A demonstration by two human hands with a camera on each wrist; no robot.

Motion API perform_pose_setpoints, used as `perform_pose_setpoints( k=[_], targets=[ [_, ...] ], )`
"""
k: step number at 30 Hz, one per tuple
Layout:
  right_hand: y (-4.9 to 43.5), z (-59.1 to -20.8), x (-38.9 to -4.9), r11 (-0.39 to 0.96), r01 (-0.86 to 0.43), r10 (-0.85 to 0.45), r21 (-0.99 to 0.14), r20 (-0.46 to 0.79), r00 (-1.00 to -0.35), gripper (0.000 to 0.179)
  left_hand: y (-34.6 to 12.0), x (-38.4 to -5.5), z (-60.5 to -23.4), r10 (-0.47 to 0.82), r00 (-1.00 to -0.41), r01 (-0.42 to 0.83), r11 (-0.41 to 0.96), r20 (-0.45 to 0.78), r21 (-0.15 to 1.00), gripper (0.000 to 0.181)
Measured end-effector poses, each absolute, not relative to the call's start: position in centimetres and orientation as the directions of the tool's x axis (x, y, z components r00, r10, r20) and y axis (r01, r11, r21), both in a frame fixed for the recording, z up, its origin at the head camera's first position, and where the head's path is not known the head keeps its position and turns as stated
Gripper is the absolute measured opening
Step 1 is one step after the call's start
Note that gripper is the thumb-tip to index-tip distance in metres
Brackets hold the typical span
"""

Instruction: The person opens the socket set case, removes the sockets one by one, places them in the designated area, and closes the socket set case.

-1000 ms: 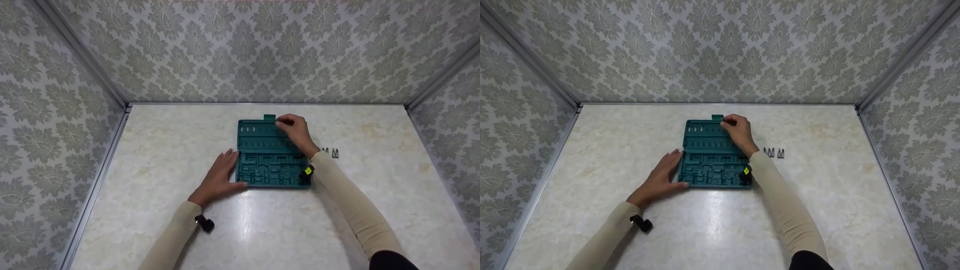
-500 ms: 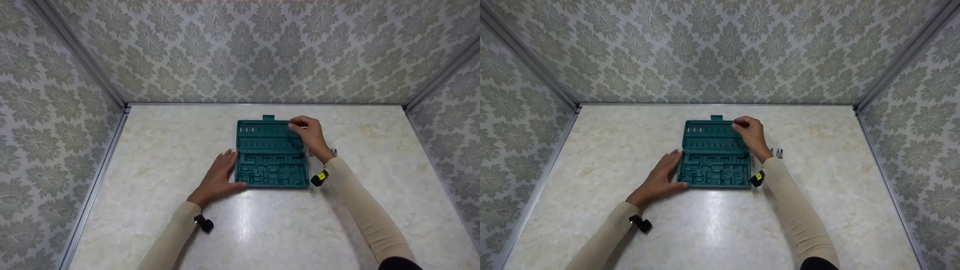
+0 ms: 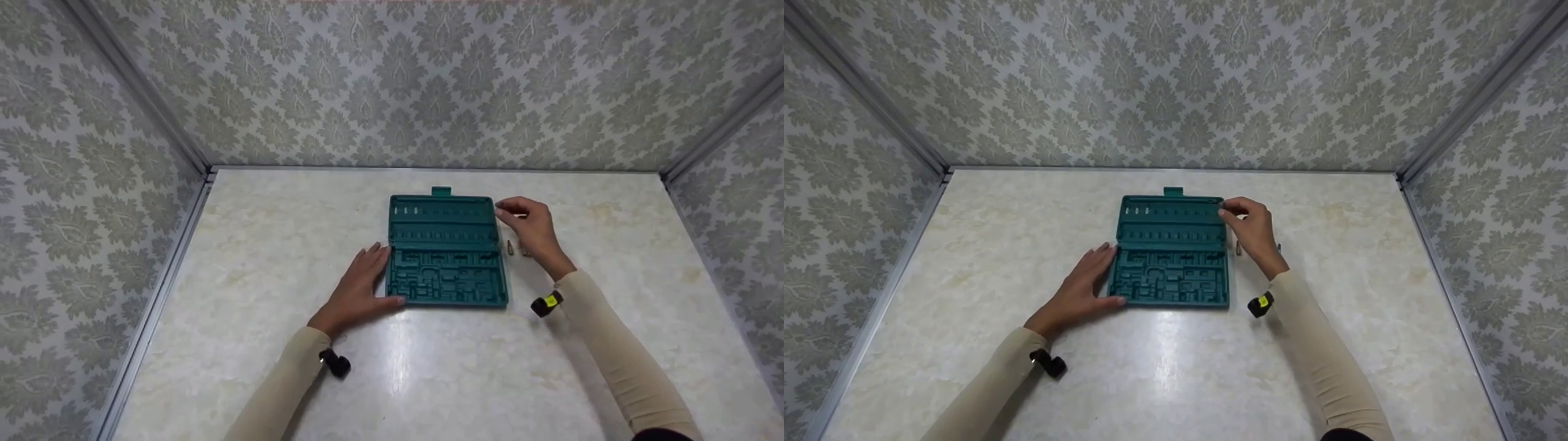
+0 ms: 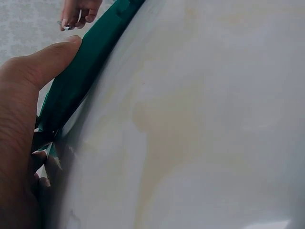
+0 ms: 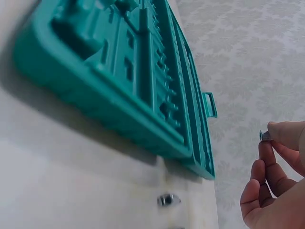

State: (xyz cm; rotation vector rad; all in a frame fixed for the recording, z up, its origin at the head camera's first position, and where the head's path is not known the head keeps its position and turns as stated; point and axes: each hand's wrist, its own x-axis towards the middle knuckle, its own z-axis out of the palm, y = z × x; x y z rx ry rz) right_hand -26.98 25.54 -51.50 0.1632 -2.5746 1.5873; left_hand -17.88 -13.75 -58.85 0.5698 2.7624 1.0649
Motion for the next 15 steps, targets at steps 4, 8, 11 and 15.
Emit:
perform_pose_setpoints(
  k=[4, 8, 11, 15],
  targets=[
    [26.7, -51.6, -26.2, 0.445, -0.160, -0.020, -0.881, 0.168, -0.986, 0.030, -13.8, -18.1, -58.8, 0.409, -0.912, 0.332, 0.686, 0.034, 0.648, 0.120],
    [27.8, -51.7, -25.7, 0.451, -0.162, -0.013, -0.878, 0.176, -0.984, 0.032, -13.8, -18.3, -58.7, 0.425, -0.904, 0.352, 0.688, 0.040, 0.635, 0.120],
    [28.6, -51.9, -25.3, 0.456, -0.152, -0.002, -0.877, 0.169, -0.986, 0.032, -13.8, -18.2, -58.8, 0.425, -0.905, 0.349, 0.685, 0.039, 0.640, 0.121],
    [29.8, -52.2, -24.8, 0.463, -0.135, 0.012, -0.876, 0.158, -0.987, 0.034, -13.8, -18.1, -58.9, 0.414, -0.909, 0.337, 0.677, 0.039, 0.654, 0.121]
  ],
)
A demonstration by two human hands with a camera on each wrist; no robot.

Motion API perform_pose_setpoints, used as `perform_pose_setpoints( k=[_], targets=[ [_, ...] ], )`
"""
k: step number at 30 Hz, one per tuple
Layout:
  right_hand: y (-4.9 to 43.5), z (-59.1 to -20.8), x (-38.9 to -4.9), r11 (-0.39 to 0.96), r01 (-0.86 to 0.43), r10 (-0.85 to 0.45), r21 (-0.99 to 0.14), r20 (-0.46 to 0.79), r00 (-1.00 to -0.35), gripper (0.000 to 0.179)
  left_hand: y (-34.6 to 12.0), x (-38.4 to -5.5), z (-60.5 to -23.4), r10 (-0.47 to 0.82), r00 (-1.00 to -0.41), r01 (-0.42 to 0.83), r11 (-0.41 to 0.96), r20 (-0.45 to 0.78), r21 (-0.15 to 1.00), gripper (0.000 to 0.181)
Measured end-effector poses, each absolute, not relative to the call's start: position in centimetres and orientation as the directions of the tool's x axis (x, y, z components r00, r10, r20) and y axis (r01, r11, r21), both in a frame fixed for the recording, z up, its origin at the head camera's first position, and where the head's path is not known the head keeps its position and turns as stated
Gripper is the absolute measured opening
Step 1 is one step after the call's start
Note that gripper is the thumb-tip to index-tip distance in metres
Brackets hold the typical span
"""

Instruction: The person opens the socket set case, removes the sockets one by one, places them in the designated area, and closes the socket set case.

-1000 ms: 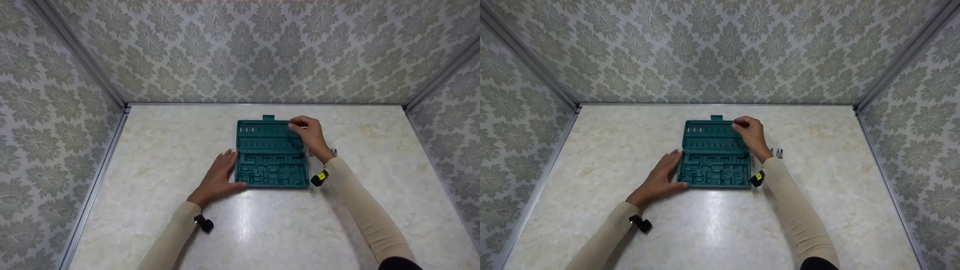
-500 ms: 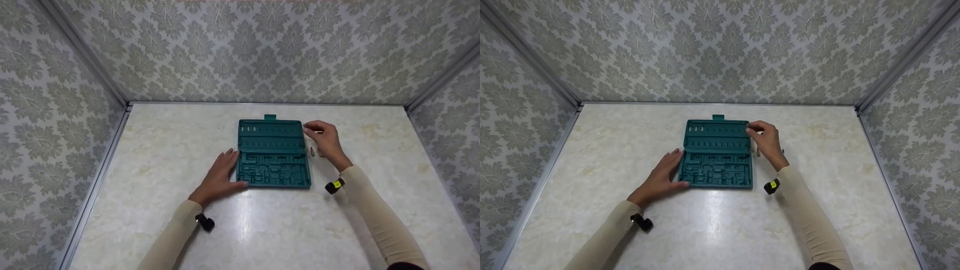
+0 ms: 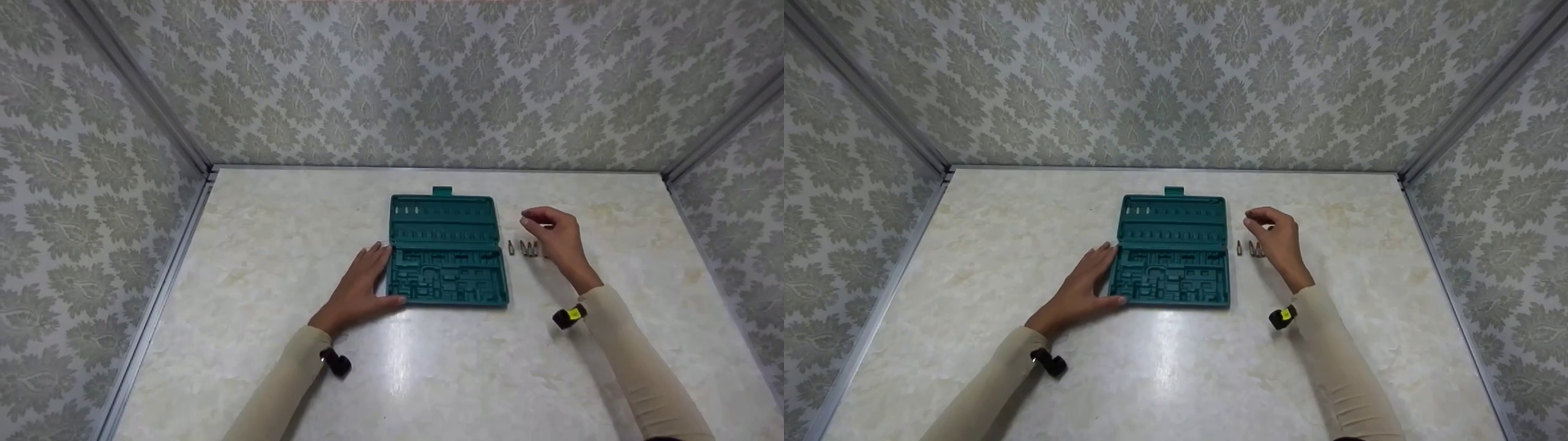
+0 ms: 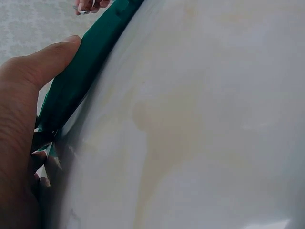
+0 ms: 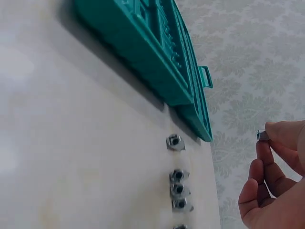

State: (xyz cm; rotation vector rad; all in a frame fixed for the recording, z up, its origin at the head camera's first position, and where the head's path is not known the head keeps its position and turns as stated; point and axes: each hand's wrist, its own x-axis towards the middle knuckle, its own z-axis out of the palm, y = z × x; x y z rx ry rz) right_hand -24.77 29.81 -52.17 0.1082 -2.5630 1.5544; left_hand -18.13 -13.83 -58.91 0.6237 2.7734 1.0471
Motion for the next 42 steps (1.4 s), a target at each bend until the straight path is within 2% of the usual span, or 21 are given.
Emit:
perform_pose_setpoints(
  k=[11, 29, 42],
  targets=[
    [32.1, -53.2, -23.4, 0.498, -0.104, 0.051, -0.861, 0.149, -0.987, 0.035, -13.8, -18.0, -59.2, 0.395, -0.918, 0.309, 0.675, 0.026, 0.670, 0.120],
    [35.9, -54.8, -20.9, 0.527, -0.048, 0.125, -0.849, 0.133, -0.983, 0.034, -13.7, -18.1, -59.2, 0.422, -0.905, 0.350, 0.676, 0.048, 0.648, 0.120],
    [37.0, -56.1, -20.0, 0.591, 0.019, 0.160, -0.807, 0.095, -0.983, 0.030, -13.9, -18.2, -59.0, 0.416, -0.909, 0.335, 0.667, 0.041, 0.665, 0.120]
  ],
)
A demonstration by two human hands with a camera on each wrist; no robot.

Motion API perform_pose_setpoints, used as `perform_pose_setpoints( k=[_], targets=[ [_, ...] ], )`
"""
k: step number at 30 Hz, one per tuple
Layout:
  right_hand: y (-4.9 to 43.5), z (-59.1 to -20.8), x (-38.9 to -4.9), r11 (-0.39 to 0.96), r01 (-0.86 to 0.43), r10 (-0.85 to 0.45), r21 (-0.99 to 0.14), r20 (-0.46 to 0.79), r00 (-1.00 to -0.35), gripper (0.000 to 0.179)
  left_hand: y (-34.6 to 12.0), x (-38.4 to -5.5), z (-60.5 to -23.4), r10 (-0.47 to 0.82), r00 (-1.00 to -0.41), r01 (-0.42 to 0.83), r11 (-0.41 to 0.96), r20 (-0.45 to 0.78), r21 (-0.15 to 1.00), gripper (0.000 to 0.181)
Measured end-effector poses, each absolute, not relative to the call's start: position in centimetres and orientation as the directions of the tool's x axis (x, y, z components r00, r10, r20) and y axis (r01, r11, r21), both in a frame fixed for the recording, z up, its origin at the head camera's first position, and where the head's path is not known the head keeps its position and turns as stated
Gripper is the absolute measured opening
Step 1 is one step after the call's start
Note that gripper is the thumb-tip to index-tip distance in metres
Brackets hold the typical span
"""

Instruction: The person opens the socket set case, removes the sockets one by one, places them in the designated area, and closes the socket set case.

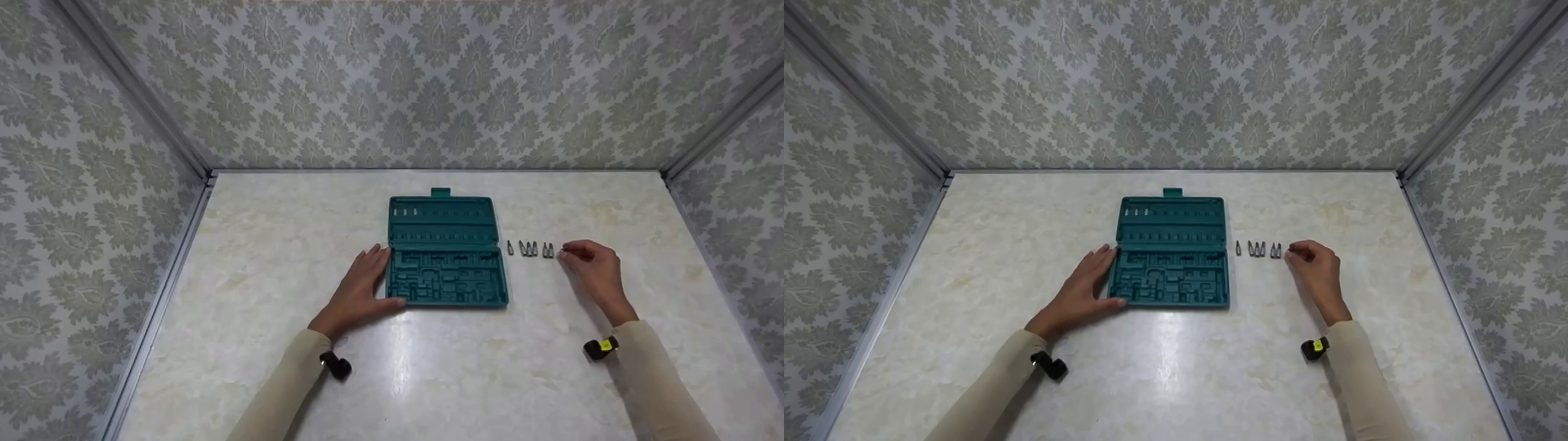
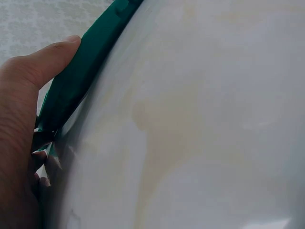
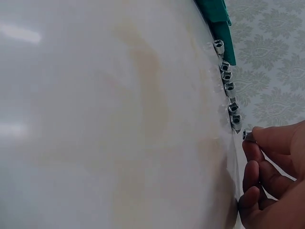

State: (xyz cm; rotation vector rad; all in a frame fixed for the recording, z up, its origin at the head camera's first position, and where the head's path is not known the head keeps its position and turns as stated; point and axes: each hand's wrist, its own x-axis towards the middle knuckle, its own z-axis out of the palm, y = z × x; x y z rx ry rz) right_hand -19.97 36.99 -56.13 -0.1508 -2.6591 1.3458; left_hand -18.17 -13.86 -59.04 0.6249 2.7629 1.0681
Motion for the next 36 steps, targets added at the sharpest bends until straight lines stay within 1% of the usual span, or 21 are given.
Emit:
perform_pose_setpoints(
  k=[6, 10, 19, 25, 36],
  targets=[
    [36.9, -56.1, -20.0, 0.635, 0.034, 0.157, -0.772, 0.086, -0.984, 0.027, -13.9, -18.2, -59.1, 0.418, -0.907, 0.342, 0.678, 0.041, 0.651, 0.119],
    [36.7, -56.2, -20.1, 0.644, 0.056, 0.174, -0.763, 0.075, -0.982, 0.029, -13.9, -18.3, -59.2, 0.426, -0.903, 0.360, 0.684, 0.053, 0.634, 0.119],
    [36.2, -56.4, -20.3, 0.635, 0.052, 0.209, -0.770, 0.106, -0.972, 0.030, -13.8, -18.3, -59.3, 0.408, -0.912, 0.334, 0.676, 0.044, 0.657, 0.118],
    [35.8, -56.4, -20.4, 0.643, 0.084, 0.244, -0.761, 0.100, -0.965, 0.027, -13.9, -18.2, -59.2, 0.411, -0.911, 0.334, 0.674, 0.041, 0.658, 0.117],
    [35.4, -56.1, -20.3, 0.668, 0.086, 0.218, -0.740, 0.085, -0.972, 0.026, -13.9, -18.2, -59.3, 0.414, -0.909, 0.342, 0.675, 0.048, 0.653, 0.118]
  ],
)
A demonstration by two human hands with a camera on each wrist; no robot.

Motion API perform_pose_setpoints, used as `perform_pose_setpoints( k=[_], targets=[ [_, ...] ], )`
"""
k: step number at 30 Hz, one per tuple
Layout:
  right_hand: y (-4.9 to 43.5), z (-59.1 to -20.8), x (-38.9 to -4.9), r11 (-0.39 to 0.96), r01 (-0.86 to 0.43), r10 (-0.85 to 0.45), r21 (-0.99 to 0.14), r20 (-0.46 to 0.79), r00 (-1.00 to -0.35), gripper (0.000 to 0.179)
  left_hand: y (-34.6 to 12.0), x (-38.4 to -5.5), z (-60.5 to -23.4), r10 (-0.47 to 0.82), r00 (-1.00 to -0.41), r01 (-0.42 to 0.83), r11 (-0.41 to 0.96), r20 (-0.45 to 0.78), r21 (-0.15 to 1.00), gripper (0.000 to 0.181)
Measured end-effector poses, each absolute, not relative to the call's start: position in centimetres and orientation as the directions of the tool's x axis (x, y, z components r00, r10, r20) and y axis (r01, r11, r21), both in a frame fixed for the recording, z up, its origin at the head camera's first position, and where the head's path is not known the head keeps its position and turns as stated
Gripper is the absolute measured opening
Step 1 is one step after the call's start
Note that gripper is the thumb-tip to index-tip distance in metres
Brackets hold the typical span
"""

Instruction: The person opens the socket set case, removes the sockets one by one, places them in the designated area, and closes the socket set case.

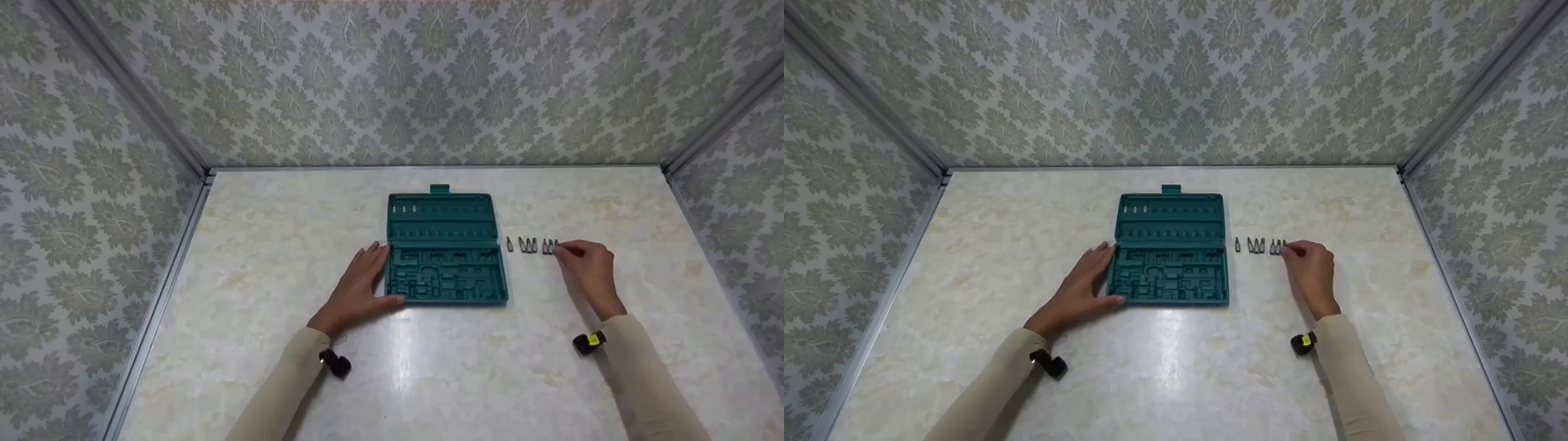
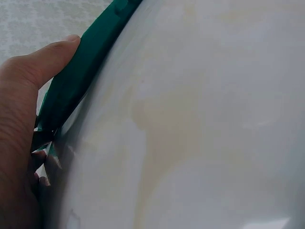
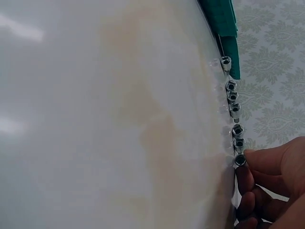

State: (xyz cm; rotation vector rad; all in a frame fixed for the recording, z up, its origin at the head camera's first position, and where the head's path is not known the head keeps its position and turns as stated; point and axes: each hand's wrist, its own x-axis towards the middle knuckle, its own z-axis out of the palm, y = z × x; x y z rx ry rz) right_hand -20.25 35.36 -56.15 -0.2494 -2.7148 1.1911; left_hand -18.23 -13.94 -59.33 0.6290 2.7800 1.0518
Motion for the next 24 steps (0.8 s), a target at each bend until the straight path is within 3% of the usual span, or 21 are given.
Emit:
perform_pose_setpoints(
  k=[11, 24],
  targets=[
    [35.6, -55.3, -20.7, 0.665, 0.083, 0.189, -0.743, 0.061, -0.980, 0.034, -13.9, -18.4, -59.4, 0.421, -0.906, 0.354, 0.678, 0.054, 0.644, 0.119],
    [33.9, -51.7, -23.2, 0.679, -0.053, 0.052, -0.733, 0.120, -0.991, 0.035, -13.9, -18.2, -59.2, 0.413, -0.910, 0.337, 0.670, 0.045, 0.662, 0.120]
  ],
)
